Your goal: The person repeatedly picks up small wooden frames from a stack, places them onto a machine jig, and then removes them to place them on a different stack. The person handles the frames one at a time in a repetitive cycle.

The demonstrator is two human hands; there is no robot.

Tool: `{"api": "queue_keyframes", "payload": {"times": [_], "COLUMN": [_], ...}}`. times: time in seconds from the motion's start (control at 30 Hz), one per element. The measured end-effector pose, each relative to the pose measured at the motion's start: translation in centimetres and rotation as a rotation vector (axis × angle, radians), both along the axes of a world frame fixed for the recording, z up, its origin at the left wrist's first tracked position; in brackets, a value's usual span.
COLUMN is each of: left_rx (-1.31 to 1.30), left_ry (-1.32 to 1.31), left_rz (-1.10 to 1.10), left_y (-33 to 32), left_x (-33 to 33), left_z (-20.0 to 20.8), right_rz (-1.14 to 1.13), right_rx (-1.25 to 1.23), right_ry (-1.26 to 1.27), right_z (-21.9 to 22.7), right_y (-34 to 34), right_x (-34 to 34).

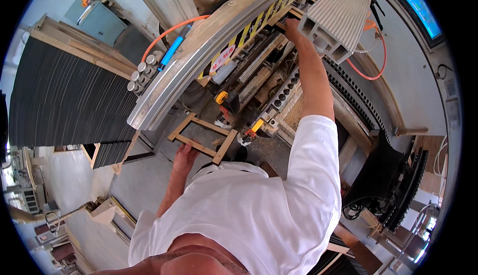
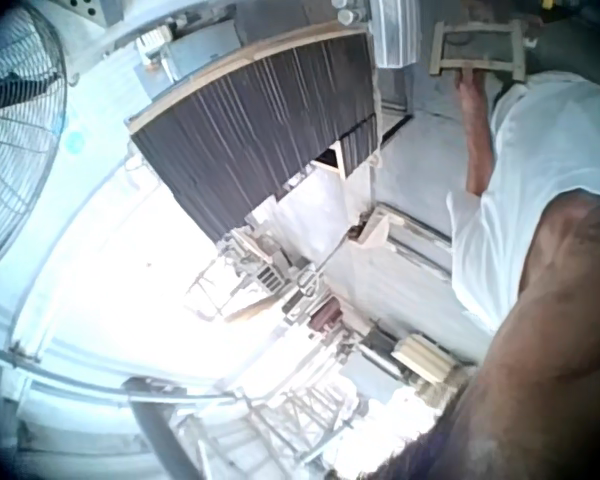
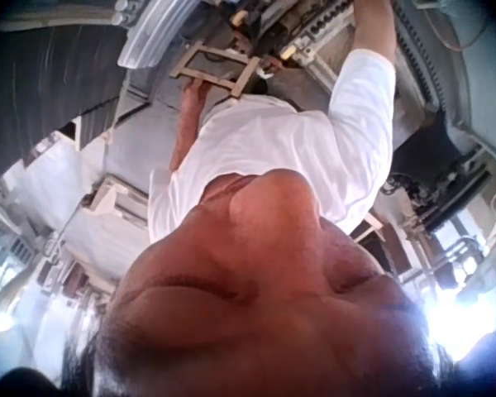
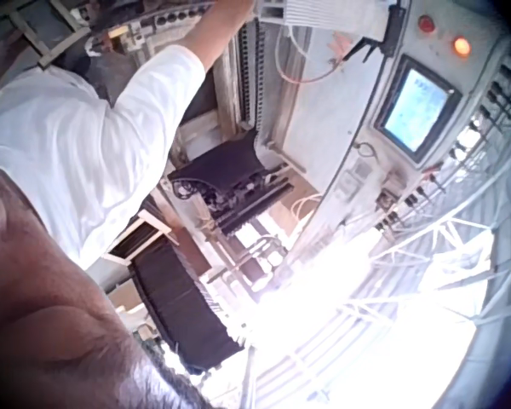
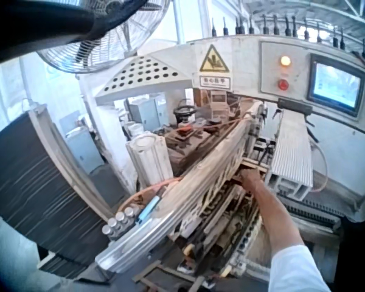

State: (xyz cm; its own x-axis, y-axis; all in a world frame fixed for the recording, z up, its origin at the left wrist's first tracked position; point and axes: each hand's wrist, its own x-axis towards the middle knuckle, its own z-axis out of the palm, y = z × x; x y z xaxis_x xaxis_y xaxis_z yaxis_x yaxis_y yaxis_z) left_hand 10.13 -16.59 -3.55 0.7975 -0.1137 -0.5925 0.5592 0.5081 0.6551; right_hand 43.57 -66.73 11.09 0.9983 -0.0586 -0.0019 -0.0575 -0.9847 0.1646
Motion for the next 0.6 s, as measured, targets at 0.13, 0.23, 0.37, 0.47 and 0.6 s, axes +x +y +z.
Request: {"api": "queue_keyframes", "payload": {"times": [0.13, 0.23, 0.37, 0.47, 0.6], "left_rx": [0.041, 0.084, 0.164, 0.201, 0.225], "left_ry": [-0.029, -0.035, 0.000, 0.017, 0.014], "left_rz": [0.029, 0.069, 0.137, 0.151, 0.189], "left_y": [0.5, 0.6, 1.0, 1.3, 1.9], "left_x": [-0.9, -1.4, -2.5, -2.5, -2.8], "left_z": [-0.5, -0.6, -0.8, -0.6, -1.1], "right_rz": [0.004, 0.004, 0.032, -0.033, -0.023], "right_rx": [0.003, 0.007, -0.132, -0.019, -0.096], "right_ry": [-0.046, -0.152, -0.066, -0.022, -0.128], "right_z": [-0.4, -1.9, -1.4, -0.9, -1.5], "right_y": [-0.2, -1.6, -0.3, -0.5, -0.4], "right_x": [-0.1, 0.0, 0.2, 0.0, -0.2]}}
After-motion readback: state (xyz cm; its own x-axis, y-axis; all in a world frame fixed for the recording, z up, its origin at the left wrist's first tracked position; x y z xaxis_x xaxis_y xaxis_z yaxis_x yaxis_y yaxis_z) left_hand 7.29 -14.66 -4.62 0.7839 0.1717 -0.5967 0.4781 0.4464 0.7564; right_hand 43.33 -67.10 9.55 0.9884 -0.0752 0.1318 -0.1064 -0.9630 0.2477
